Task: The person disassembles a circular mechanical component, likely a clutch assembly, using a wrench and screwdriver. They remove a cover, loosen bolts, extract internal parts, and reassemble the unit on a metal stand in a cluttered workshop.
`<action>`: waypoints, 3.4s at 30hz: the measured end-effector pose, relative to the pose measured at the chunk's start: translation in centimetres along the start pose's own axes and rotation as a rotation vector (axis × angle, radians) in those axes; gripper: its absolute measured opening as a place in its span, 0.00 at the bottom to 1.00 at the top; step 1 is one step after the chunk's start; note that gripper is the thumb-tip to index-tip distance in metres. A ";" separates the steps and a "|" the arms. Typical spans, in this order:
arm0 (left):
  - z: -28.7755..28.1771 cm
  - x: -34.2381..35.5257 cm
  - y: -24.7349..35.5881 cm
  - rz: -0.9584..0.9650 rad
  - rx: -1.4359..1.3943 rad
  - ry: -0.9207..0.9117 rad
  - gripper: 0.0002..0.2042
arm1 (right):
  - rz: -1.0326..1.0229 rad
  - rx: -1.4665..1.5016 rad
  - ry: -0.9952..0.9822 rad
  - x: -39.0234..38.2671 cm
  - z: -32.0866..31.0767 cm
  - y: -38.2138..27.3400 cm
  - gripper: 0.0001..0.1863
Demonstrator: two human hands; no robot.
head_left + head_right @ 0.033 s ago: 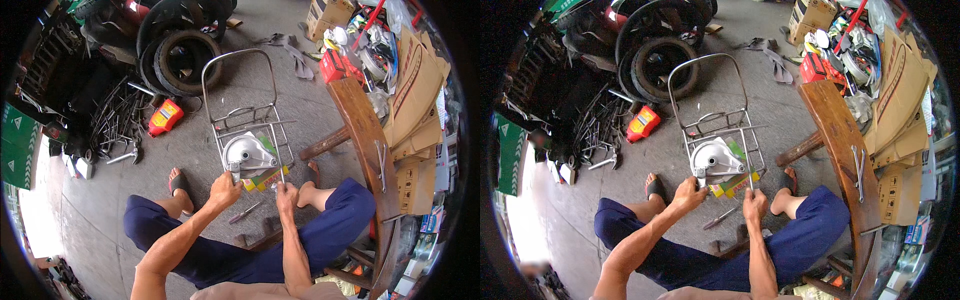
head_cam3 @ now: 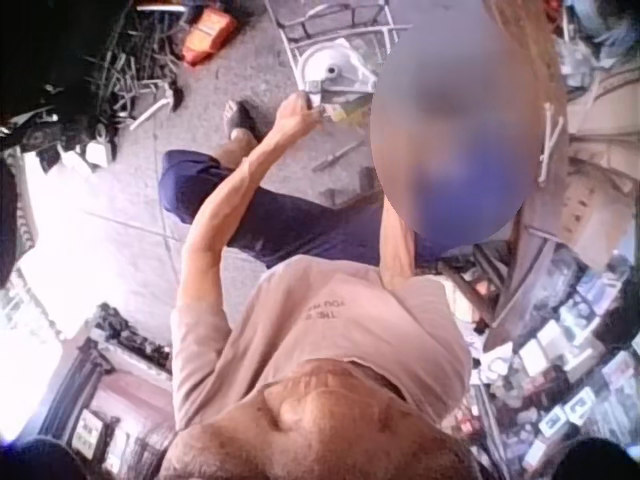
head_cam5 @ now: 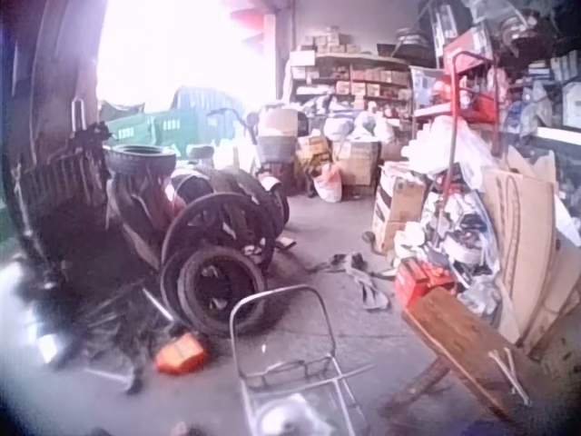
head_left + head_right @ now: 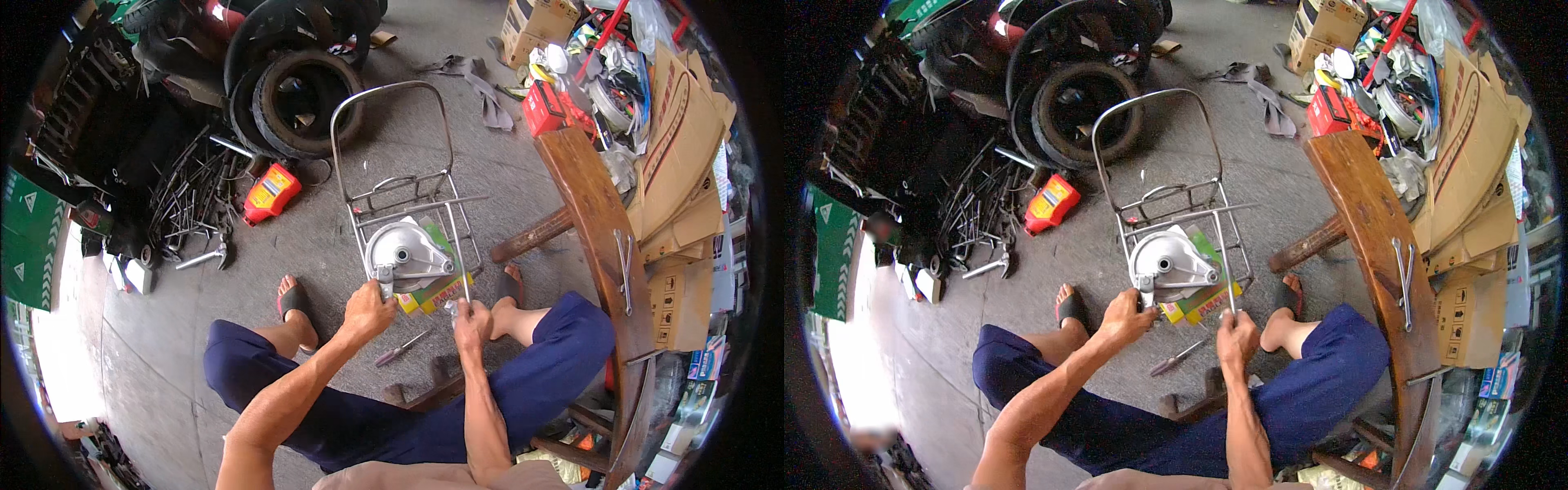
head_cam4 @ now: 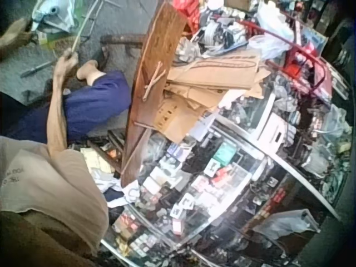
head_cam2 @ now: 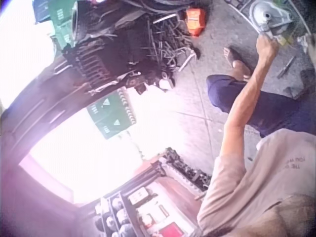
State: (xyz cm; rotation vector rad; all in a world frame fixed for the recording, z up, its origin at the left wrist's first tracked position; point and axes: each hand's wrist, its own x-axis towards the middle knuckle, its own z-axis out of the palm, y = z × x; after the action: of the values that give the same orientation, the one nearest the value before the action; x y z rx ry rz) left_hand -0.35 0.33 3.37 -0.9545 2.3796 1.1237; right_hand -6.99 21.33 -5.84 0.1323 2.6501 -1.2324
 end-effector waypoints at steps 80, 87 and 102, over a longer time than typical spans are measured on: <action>-16.9 6.0 -2.4 0.328 0.514 -0.081 0.22 | -0.024 0.109 -0.395 -12.5 -7.0 -9.0 0.22; -16.7 6.2 -1.6 0.307 0.538 -0.055 0.20 | -0.037 0.144 -0.359 -12.9 -7.6 -8.1 0.22; -16.4 6.4 -1.7 0.280 0.535 -0.098 0.20 | 0.038 0.206 -0.365 -13.4 -8.8 -8.3 0.22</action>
State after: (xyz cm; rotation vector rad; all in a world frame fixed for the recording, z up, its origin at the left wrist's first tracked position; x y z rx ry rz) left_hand -4.10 -15.89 9.22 -0.3862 2.5800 0.5375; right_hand 3.29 22.81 8.97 -0.0104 2.2014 -1.3671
